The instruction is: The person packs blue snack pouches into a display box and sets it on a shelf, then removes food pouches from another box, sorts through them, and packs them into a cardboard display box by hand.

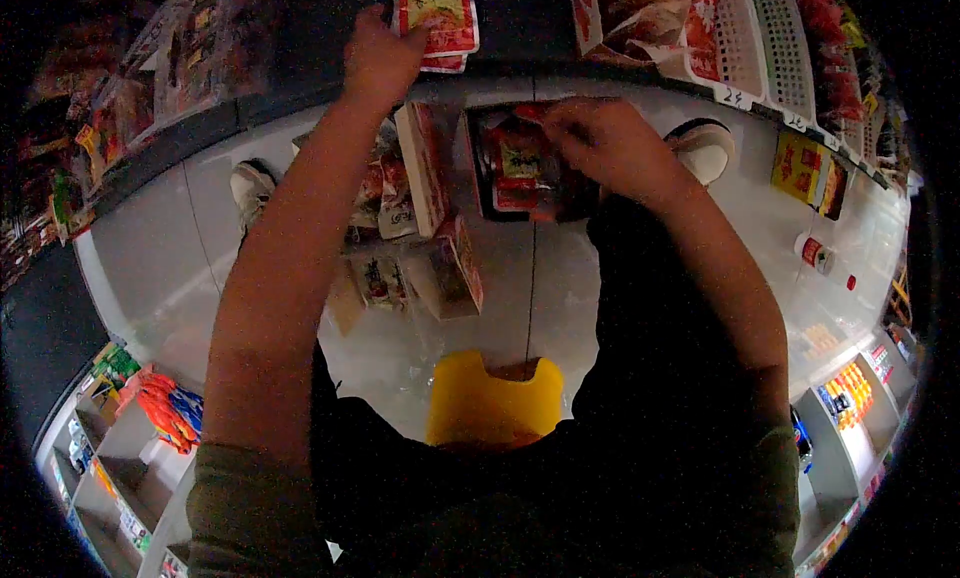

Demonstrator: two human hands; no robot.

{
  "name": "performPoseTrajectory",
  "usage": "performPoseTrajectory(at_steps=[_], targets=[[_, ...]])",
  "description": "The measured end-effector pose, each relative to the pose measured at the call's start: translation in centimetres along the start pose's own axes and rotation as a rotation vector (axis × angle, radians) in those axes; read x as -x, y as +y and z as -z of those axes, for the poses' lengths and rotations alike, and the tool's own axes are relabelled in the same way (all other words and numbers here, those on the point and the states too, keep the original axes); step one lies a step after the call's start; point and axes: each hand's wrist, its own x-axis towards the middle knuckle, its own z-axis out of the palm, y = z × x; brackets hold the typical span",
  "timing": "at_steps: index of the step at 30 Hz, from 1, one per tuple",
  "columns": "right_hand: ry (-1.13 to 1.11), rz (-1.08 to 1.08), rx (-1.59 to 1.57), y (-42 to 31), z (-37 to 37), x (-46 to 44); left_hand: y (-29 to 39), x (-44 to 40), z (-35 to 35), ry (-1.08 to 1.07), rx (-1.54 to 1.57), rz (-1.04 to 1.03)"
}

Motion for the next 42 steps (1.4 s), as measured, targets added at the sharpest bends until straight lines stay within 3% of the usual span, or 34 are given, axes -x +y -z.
performPoseTrajectory(at_steps=[1, 3, 4, 6, 8, 9, 11, 14, 17, 22, 24, 25, 27, 30, 33, 35, 38, 42], targets=[[-0.002, -0.003, -0.003, -0.5, 0.2, 0.1, 1.6, 0.7, 1.1, -0.004, -0.002, 0.002], [-0.243, -0.080, 0.239, -2.2, 0.7, 0.0, 4.7, 2.9, 4.0, 0.035, -0.380, -0.416], [-0.243, -0.083, 0.237, -2.6, 0.5, 0.0, 5.4, 3.9, 4.7, 0.031, -0.380, -0.417], [-0.368, -0.080, 0.278, -3.4, 0.2, -0.1, 6.7, 5.8, 5.7, -0.317, -0.243, -0.717], [-0.398, -0.086, 0.288, -3.5, -0.7, 0.0, 8.8, 8.6, 6.0, -0.626, -0.317, -0.777], [-0.428, -0.091, 0.299, -3.4, -1.2, 0.1, 9.3, 9.9, 5.8, -0.627, -0.318, -0.777], [-0.475, -0.059, 0.299, -3.2, -1.7, 0.1, 9.3, 12.1, 4.8, -0.829, -0.541, -0.874], [-0.490, 0.006, 0.341, -2.3, -3.0, 0.5, 8.5, 13.7, 3.2, -0.755, -0.618, -0.976], [-0.462, 0.061, 0.405, -1.8, -3.6, 0.6, 8.4, 14.2, 2.7, -0.650, -0.586, -1.033], [-0.346, 0.098, 0.454, -2.0, -2.6, -0.1, 8.0, 14.1, 2.8, -0.742, -0.562, -1.020], [-0.355, -0.149, 0.516, -3.3, -0.8, -0.9, 8.2, 14.1, 3.2, -0.752, -0.543, -1.023], [-0.357, -0.151, 0.516, -3.1, -0.9, -0.7, 8.9, 14.1, 3.9, -0.765, -0.591, -0.978], [0.030, 0.012, 0.570, -2.3, -1.2, -0.6, 9.1, 13.9, 4.2, -0.778, -0.638, -0.935], [0.061, 0.085, 0.772, -0.9, -2.0, -0.9, 8.7, 13.3, 3.9, -0.719, -0.569, -0.991], [0.062, 0.012, 0.811, -0.8, -2.3, -1.1, 8.3, 12.5, 4.0, -0.705, -0.485, -0.924], [0.074, 0.023, 0.807, -0.7, -2.2, -0.9, 7.9, 11.4, 4.1, -0.458, -0.610, -0.933], [0.117, 0.065, 0.780, -0.3, -1.9, -0.7, 8.1, 10.2, 3.2, -0.426, -0.719, -0.799], [0.161, 0.117, 0.703, 0.2, -2.1, -0.6, 8.2, 9.6, 2.5, -0.397, -0.748, -0.809]])
